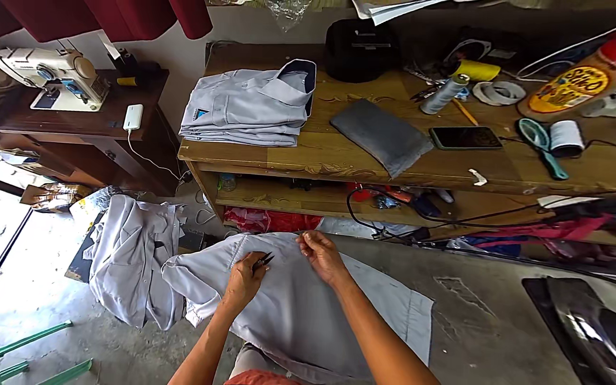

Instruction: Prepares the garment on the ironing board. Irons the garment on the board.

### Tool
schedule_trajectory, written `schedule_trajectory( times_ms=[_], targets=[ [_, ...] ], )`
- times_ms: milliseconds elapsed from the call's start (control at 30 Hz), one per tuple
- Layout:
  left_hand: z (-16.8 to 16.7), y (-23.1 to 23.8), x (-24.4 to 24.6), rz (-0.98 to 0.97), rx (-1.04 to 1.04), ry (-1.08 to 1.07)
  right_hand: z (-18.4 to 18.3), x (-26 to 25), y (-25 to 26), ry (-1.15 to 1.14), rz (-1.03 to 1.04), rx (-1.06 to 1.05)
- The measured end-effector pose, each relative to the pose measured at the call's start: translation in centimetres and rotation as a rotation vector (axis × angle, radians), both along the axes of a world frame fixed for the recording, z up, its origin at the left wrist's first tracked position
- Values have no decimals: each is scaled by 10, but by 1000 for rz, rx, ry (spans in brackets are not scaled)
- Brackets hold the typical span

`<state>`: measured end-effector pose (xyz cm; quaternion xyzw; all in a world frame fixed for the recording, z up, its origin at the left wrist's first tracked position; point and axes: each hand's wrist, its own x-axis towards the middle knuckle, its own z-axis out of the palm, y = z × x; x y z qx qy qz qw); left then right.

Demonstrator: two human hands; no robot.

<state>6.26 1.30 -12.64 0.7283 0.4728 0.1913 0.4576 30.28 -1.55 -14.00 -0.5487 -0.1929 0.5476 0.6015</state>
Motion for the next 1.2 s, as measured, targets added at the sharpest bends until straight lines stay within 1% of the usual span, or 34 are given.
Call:
schedule_trajectory(
  times_ms=[67,133,167,200,267,300,333,367,433,533,567,600,667,800,867,967,1033,1133,1200],
  targets=[
    [6,5,-16,138,26,-90,15,11,9,-7,-101,-23],
    [12,13,-43,306,39,-138,29,26,21,-119,-131,-58],
    [15,17,-59,386,48,-147,32,34,27,-251,-118,-75],
    [17,21,-74,462,60,-148,33,43,31,-463,-71,-100],
    [19,26,-103,583,82,-135,35,56,35,-999,135,-161],
    [19,27,-114,622,99,-120,36,55,39,-1183,226,-162],
    [19,27,-122,652,108,-111,34,48,42,-1286,280,-134],
    [18,24,-128,669,118,-106,31,36,45,-1328,314,-96],
    [13,16,-132,668,120,-108,29,-2,47,-1283,412,7],
    [10,2,-122,627,64,-138,20,-72,41,-1126,721,292],
    [10,-1,-118,613,40,-152,14,-93,38,-1110,785,375],
    [10,-5,-114,602,17,-170,6,-109,35,-1110,813,431],
    [11,-9,-110,587,-26,-192,-7,-130,29,-1135,828,451],
    [10,-11,-110,547,-96,-173,-12,-136,31,-1199,812,455],
    [8,-9,-112,476,-107,-83,-9,-133,35,-1176,812,444],
    [7,-7,-111,313,-43,105,-1,-131,40,-1149,869,367],
    [8,-8,-109,247,3,165,-1,-132,38,-1164,897,363],
    [7,-7,-108,284,12,165,-9,-129,30,-1185,861,456],
    [6,-6,-110,323,-6,152,-15,-130,25,-1221,829,483]
  ],
)
